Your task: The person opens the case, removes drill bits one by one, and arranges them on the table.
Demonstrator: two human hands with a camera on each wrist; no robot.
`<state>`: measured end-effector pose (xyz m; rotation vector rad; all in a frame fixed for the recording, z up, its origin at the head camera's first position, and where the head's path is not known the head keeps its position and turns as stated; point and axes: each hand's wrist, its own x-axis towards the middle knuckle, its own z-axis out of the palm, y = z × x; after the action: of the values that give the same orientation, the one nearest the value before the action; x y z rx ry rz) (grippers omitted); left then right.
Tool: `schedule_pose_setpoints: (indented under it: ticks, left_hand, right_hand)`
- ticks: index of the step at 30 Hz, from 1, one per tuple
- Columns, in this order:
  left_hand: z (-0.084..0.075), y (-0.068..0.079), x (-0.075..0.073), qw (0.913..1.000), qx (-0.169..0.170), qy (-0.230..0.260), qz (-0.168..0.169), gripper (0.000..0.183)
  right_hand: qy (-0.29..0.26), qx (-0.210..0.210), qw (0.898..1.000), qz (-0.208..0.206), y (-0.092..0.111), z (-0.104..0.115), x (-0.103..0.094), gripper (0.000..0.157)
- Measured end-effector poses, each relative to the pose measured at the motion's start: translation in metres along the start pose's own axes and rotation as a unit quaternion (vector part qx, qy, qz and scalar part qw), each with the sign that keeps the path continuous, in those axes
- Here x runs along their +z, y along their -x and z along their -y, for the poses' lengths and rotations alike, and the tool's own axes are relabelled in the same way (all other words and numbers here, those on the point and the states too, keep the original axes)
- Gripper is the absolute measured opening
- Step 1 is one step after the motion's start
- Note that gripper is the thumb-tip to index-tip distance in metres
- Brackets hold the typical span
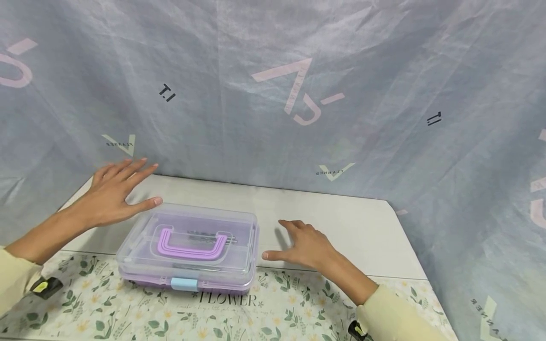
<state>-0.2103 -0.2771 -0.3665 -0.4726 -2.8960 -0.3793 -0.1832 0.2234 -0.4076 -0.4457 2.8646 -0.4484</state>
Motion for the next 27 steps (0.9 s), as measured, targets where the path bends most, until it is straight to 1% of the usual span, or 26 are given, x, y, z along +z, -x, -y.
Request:
schedule_pose_setpoints:
  ticks: [5,8,11,15,20,22,24,27]
  left_hand:
    - [-0.01,0.005,-0.004,0.9984,0.045,0.032,0.01,0.09]
    - [-0.016,0.008,-0.006,0.9967,0.067,0.042,0.017,0.089]
    - [-0.024,0.013,-0.008,0.9947,0.082,0.055,0.027,0.092]
    - [-0.033,0.019,-0.01,0.991,0.101,0.078,0.042,0.095]
    - [-0.041,0.025,-0.01,0.985,0.134,0.092,0.057,0.098]
    - [-0.043,0.028,-0.009,0.9834,0.14,0.094,0.067,0.102]
    - [-0.046,0.03,-0.009,0.9825,0.138,0.097,0.08,0.107]
    - [-0.049,0.032,-0.009,0.981,0.14,0.099,0.091,0.113]
  right_hand:
    - [0.004,-0.018,1.0,0.003,0.008,0.008,0.009,0.113]
    - [0.003,-0.031,1.0,0.006,0.013,0.011,0.015,0.109]
    - [-0.01,-0.05,0.999,0.004,0.018,0.014,0.019,0.1]
    - [-0.054,-0.073,0.996,0.016,0.023,0.017,0.021,0.087]
    - [-0.105,-0.08,0.99,0.044,0.029,0.022,0.025,0.079]
    - [-0.122,-0.083,0.988,0.05,0.031,0.024,0.028,0.071]
    - [-0.144,-0.084,0.984,0.058,0.035,0.026,0.03,0.061]
    - [-0.189,-0.083,0.976,0.077,0.039,0.03,0.034,0.045]
